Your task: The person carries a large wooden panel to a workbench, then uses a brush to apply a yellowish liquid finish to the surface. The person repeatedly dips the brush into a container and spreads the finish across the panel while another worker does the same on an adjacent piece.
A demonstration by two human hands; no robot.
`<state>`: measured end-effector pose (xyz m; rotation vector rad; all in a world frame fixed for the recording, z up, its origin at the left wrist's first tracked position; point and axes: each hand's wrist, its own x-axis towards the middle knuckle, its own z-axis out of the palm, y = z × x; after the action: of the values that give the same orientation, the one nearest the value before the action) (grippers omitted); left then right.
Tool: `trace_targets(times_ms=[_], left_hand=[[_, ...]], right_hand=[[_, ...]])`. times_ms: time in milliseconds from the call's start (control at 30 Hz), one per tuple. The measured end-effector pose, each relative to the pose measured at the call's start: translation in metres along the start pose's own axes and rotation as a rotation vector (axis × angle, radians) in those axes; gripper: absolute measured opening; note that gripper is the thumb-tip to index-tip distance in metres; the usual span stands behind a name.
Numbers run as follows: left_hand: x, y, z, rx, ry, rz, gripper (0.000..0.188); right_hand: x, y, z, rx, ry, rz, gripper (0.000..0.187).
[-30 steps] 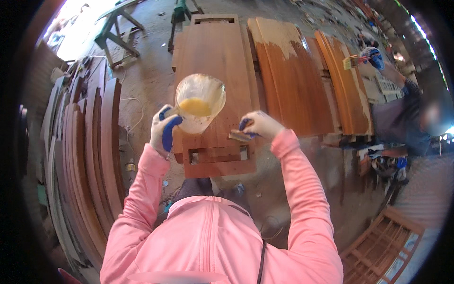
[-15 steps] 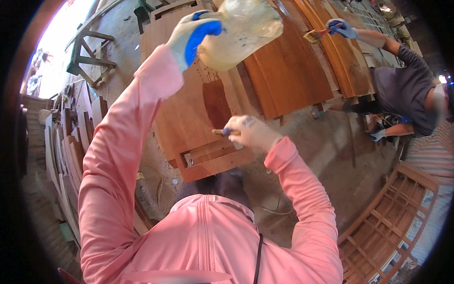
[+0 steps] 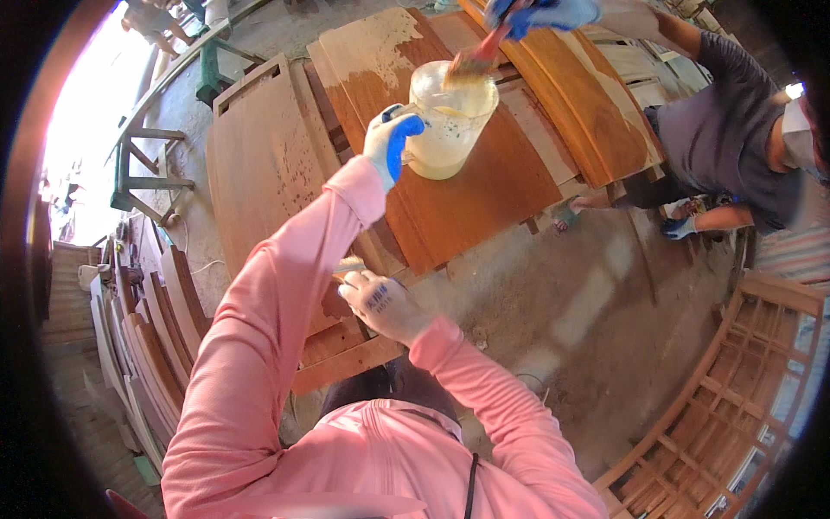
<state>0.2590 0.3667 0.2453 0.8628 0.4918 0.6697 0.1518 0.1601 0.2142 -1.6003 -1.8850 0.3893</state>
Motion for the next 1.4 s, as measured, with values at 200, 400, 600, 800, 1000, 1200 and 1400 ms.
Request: trace_targets(times_ms=[200,400,600,800,1000,1200,1400], left_hand=[[0.021,-0.037,-0.001,0.076,-0.03,0.016,0.016],[0.015,0.013,-0.031,1.057,-0.088,0.058,0.056],[-0.086,0.119,-0.103,0.509,-0.076,0.258,0.036],[-0.268,0.089,-0.195,0.79,0.381,0.144,0.041],[-0.4,-0.008,-0.209,1.455,0.406,-0.182,0.084],[-0.442,-0.048,-0.184,1.65,0.324,-0.386,0.098],[-0.455,-0.043,-0.188,1.681,0.223,-0.36,0.104]], right_hand=[[-0.006,-0.001,-0.023,0.108,-0.029,0.033,0.024],[0.035,0.025,-0.034,0.351,-0.209,0.042,0.023],[0.173,0.091,-0.024,0.259,-0.232,-0.005,0.024],[0.164,0.085,-0.008,-0.052,-0.126,-0.297,0.022],[0.084,0.034,-0.06,0.213,-0.679,-0.147,0.019],[0.18,0.09,-0.012,0.047,-0.224,-0.176,0.018],[0.048,0.015,-0.044,-0.159,-0.479,-0.502,0.026]])
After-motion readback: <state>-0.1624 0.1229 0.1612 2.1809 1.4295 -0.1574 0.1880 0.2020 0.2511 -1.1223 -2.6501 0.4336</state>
